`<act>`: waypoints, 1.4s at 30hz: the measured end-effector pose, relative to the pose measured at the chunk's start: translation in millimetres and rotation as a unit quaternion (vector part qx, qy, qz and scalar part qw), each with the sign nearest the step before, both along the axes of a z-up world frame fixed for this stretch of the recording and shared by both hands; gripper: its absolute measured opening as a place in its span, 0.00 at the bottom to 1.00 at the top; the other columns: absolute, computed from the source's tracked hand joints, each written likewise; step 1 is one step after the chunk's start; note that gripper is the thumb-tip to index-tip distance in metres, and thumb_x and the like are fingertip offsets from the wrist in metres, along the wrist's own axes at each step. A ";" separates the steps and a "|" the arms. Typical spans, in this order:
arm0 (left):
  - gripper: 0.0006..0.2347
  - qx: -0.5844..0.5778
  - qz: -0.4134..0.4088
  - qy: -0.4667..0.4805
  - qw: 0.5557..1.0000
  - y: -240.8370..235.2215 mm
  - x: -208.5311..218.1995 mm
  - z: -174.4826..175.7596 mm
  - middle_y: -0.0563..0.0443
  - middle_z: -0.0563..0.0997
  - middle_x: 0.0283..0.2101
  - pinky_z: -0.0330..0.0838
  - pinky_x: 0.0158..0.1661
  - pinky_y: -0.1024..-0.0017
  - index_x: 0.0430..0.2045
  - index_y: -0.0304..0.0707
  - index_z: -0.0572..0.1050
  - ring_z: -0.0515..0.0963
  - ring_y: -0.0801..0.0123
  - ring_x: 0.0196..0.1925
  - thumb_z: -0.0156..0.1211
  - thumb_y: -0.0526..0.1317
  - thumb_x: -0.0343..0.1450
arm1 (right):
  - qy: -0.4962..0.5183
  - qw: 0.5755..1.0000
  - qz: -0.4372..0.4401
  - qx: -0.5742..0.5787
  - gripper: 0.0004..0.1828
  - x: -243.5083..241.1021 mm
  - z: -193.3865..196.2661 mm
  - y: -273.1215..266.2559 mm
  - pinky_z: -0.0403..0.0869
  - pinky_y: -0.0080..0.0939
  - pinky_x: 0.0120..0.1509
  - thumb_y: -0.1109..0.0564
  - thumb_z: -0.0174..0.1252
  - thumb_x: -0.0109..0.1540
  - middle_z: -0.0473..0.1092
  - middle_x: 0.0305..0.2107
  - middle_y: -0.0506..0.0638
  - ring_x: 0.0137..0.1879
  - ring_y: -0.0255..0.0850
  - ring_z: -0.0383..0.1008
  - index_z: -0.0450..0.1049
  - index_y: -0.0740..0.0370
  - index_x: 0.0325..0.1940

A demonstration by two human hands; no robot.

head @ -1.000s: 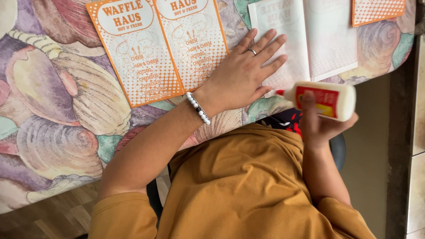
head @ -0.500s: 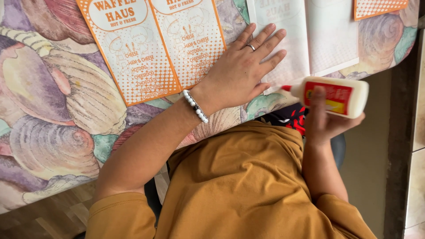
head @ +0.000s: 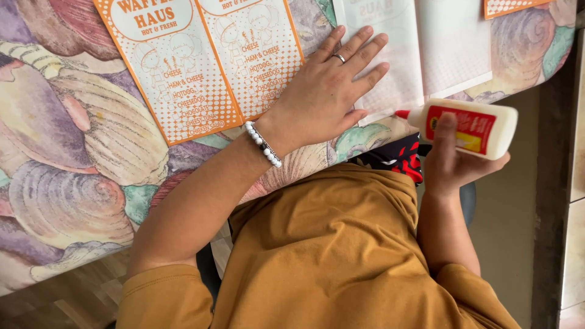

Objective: Applying glue to paper bag templates and folding them into finished bags.

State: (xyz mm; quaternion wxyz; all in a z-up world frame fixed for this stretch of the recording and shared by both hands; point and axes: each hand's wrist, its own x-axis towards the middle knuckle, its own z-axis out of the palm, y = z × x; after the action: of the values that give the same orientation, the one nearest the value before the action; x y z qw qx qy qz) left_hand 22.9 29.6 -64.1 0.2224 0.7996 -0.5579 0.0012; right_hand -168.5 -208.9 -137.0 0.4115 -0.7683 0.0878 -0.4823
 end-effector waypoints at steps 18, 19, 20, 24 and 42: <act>0.28 0.043 -0.002 0.000 0.999 -3.6 1.7 20.5 0.36 0.61 0.72 0.49 0.71 0.46 0.64 0.37 0.72 0.57 0.47 0.74 0.68 0.51 0.70 | -0.004 0.999 -0.042 -0.008 0.29 13.4 17.9 -11.6 0.84 0.65 0.48 0.73 0.67 0.66 0.67 0.46 0.70 0.46 0.60 0.75 0.52 0.64 0.55; 0.28 0.059 -0.001 0.002 0.998 -4.3 1.8 21.5 0.36 0.61 0.73 0.48 0.71 0.46 0.65 0.38 0.72 0.57 0.47 0.75 0.66 0.52 0.71 | -0.007 1.000 -0.024 0.001 0.36 8.2 8.6 -10.0 0.84 0.69 0.51 0.76 0.67 0.66 0.62 0.50 0.70 0.48 0.61 0.73 0.48 0.58 0.60; 0.28 0.060 -0.003 0.001 0.998 -4.8 2.3 23.3 0.36 0.61 0.73 0.48 0.71 0.46 0.65 0.38 0.72 0.57 0.47 0.75 0.66 0.52 0.71 | -0.008 1.000 -0.026 0.003 0.36 10.1 12.5 -12.0 0.84 0.69 0.51 0.76 0.67 0.66 0.62 0.50 0.70 0.48 0.61 0.73 0.48 0.58 0.60; 0.29 0.070 -0.001 0.001 0.998 -7.8 4.5 32.6 0.37 0.64 0.71 0.50 0.69 0.47 0.62 0.39 0.73 0.60 0.47 0.73 0.70 0.54 0.68 | -0.042 0.996 -0.065 0.045 0.27 9.3 25.0 -30.6 0.82 0.66 0.52 0.72 0.69 0.66 0.67 0.47 0.73 0.50 0.61 0.74 0.54 0.67 0.54; 0.27 0.095 0.001 -0.003 0.995 -11.4 6.5 40.3 0.40 0.65 0.69 0.55 0.67 0.48 0.60 0.41 0.74 0.61 0.48 0.71 0.72 0.49 0.67 | 0.041 0.997 -0.015 0.062 0.35 13.9 15.4 9.5 0.79 0.56 0.44 0.68 0.69 0.65 0.62 0.40 0.67 0.42 0.52 0.70 0.44 0.59 0.50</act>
State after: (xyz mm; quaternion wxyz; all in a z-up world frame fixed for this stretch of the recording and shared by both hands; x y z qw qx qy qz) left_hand 29.4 18.3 -23.8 0.1438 0.8178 -0.5551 -0.0493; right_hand -154.6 -199.4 -121.6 0.4476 -0.7587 0.1456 -0.4504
